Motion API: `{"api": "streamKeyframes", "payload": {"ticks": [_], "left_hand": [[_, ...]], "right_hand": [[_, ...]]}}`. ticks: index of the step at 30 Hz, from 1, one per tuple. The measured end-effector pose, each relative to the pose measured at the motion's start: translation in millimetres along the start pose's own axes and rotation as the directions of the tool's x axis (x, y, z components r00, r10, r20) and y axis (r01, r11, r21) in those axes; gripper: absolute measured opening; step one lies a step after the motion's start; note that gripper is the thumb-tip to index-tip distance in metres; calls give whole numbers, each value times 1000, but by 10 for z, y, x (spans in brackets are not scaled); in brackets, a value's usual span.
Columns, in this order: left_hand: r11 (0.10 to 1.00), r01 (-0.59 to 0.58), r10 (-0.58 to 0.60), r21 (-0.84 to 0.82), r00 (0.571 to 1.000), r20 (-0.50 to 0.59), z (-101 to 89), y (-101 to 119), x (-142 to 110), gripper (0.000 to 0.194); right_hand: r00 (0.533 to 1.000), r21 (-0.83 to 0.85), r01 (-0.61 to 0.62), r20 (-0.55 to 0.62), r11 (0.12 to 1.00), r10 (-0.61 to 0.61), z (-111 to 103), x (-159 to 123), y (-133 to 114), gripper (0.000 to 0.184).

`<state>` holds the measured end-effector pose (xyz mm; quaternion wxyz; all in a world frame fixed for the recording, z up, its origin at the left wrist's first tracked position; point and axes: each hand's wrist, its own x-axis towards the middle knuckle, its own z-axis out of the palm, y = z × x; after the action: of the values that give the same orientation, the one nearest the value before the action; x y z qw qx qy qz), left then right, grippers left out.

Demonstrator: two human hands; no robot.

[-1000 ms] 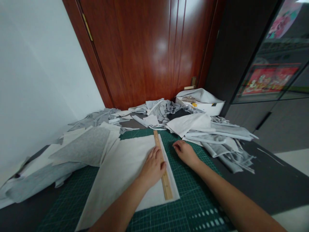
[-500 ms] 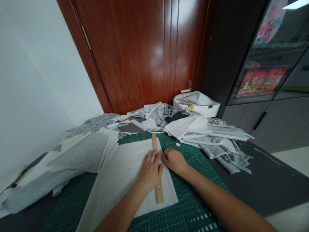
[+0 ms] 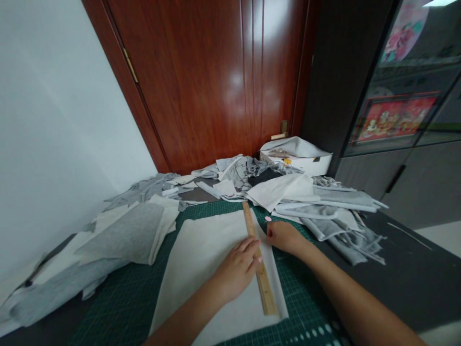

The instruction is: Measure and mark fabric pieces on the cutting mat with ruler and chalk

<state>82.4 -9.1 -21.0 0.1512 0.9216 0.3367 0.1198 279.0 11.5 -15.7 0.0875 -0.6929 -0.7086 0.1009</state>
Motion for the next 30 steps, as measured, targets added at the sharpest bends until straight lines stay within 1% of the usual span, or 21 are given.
{"api": "streamKeyframes", "payload": {"ticks": [4, 6, 7, 8, 9, 11, 12, 14, 16, 17, 20, 21, 23, 25, 27, 30], "left_hand": [[995, -51, 53, -84, 998, 25, 58, 182, -76, 42], [993, -64, 68, -95, 997, 36, 98, 230, -102, 43], [994, -64, 68, -94, 997, 41, 117, 242, -108, 44], [994, -60, 64, -91, 997, 45, 135, 245, -111, 45], [995, -53, 58, -87, 997, 48, 151, 242, -113, 47], [996, -41, 45, -77, 997, 56, 174, 225, -127, 50], [997, -40, 45, -69, 997, 61, 180, 219, -144, 51], [997, -54, 57, -46, 996, 66, 180, 224, -200, 53], [994, -107, 108, -18, 992, 68, 173, 268, -274, 57], [988, -152, 152, -5, 986, 71, 173, 303, -307, 60], [946, -321, 316, 40, 945, 88, 221, 439, -347, 68], [932, -358, 352, 61, 931, 97, 256, 484, -335, 69], [914, -386, 373, 123, 921, 114, 352, 560, -285, 61], [900, -387, 370, 203, 922, 116, 455, 612, -220, 45], [872, -403, 394, 278, 915, 92, 539, 645, -164, 31], [837, -424, 433, 346, 900, 53, 613, 680, -95, 18]], "right_hand": [[992, 50, 12, 124, 999, -18, -118, -11, 312, 9], [987, 109, 11, 156, 994, -28, -141, 15, 439, 9], [991, 131, 2, 136, 991, -20, -138, 39, 487, 12], [996, 144, -15, 88, 989, 2, -125, 68, 525, 16], [999, 150, -37, 21, 988, 34, -102, 101, 550, 21], [989, 152, -70, -119, 986, 88, -36, 167, 569, 27], [981, 154, -69, -167, 986, 95, 3, 195, 564, 28], [972, 148, -34, -223, 988, 67, 77, 239, 536, 26], [968, 117, -10, -249, 993, 39, 130, 266, 493, 24], [966, 98, -13, -257, 995, 38, 146, 275, 470, 23], [961, 62, -85, -257, 994, 98, 160, 291, 407, 21], [958, 60, -113, -257, 992, 125, 160, 293, 391, 21], [952, 61, -138, -268, 988, 150, 163, 293, 369, 20], [947, 61, -111, -295, 992, 124, 172, 292, 363, 17], [942, 76, -66, -325, 995, 88, 182, 295, 371, 14], [927, 150, -44, -361, 988, 96, 179, 304, 401, 13]]}}
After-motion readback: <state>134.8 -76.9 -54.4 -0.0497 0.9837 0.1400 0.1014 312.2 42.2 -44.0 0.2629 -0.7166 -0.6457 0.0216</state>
